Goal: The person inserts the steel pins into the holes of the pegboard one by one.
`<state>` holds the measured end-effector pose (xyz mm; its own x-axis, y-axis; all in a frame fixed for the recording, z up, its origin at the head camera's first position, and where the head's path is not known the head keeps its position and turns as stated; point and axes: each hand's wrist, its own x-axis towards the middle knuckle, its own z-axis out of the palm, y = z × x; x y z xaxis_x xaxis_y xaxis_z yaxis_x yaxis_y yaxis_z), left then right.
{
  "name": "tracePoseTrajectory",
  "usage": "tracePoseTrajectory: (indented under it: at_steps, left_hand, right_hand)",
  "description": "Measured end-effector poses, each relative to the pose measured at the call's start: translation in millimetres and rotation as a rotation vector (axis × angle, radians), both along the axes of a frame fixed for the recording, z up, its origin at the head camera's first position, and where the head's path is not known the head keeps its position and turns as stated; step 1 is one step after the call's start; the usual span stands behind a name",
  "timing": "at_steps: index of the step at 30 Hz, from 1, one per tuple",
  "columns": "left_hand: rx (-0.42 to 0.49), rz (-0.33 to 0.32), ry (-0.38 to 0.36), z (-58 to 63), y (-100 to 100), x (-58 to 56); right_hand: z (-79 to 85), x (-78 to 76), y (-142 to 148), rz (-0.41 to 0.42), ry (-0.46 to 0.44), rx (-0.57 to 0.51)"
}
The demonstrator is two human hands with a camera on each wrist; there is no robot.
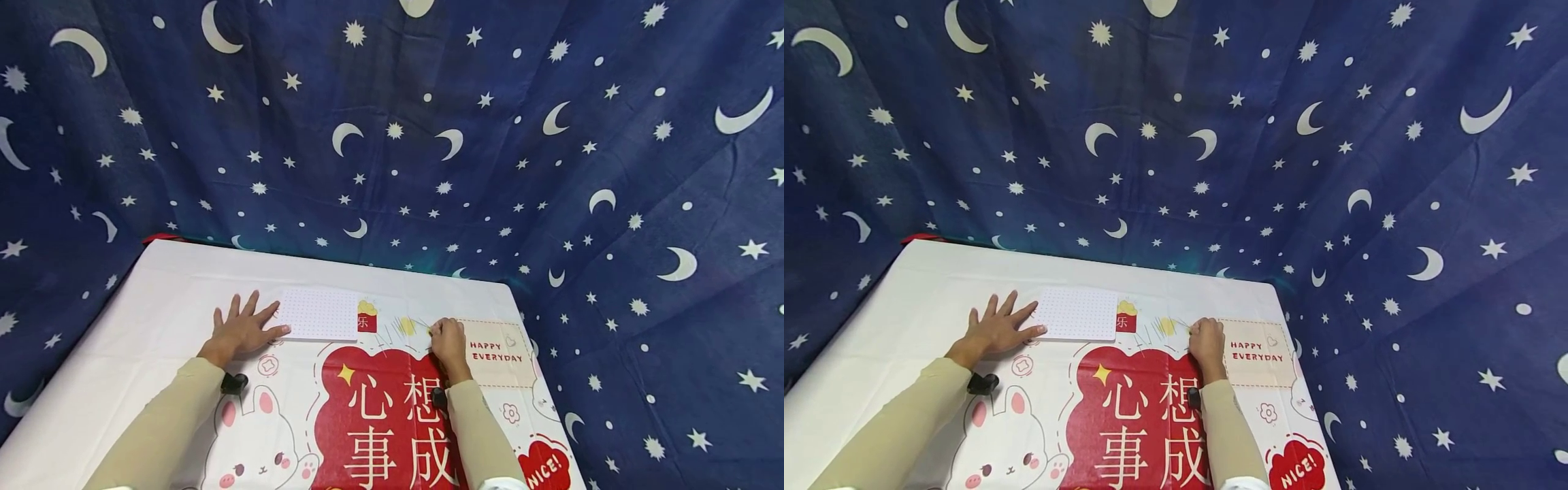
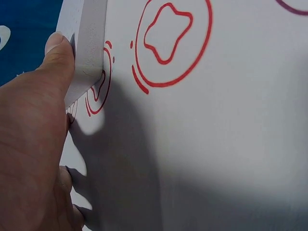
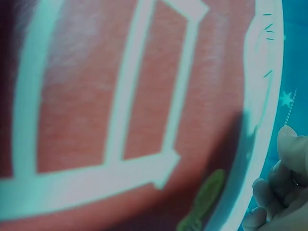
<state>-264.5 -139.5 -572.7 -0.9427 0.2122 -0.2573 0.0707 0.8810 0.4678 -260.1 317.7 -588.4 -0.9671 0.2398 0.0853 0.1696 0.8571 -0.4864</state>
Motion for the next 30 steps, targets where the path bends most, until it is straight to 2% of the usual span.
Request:
tracePoseTrajectory:
  at_steps: [9,18,30]
  left_hand:
    - [-0.003,0.004,-0.003,-1.5,-4.0,-1.0]
    - [-0.008,0.004,-0.001,-1.8,-3.1,1.4]
    - [-0.010,0.007,0.001,-4.1,-1.9,-0.2]
  right_hand:
    - [12.4,-8.7,-11.5,-0.002,0.034,-0.183]
    - [27.5,-9.4,-27.7,-0.094,-0.031,-0.533]
    - [39.0,-11.9,-45.7,-0.025,0.072,-0.653]
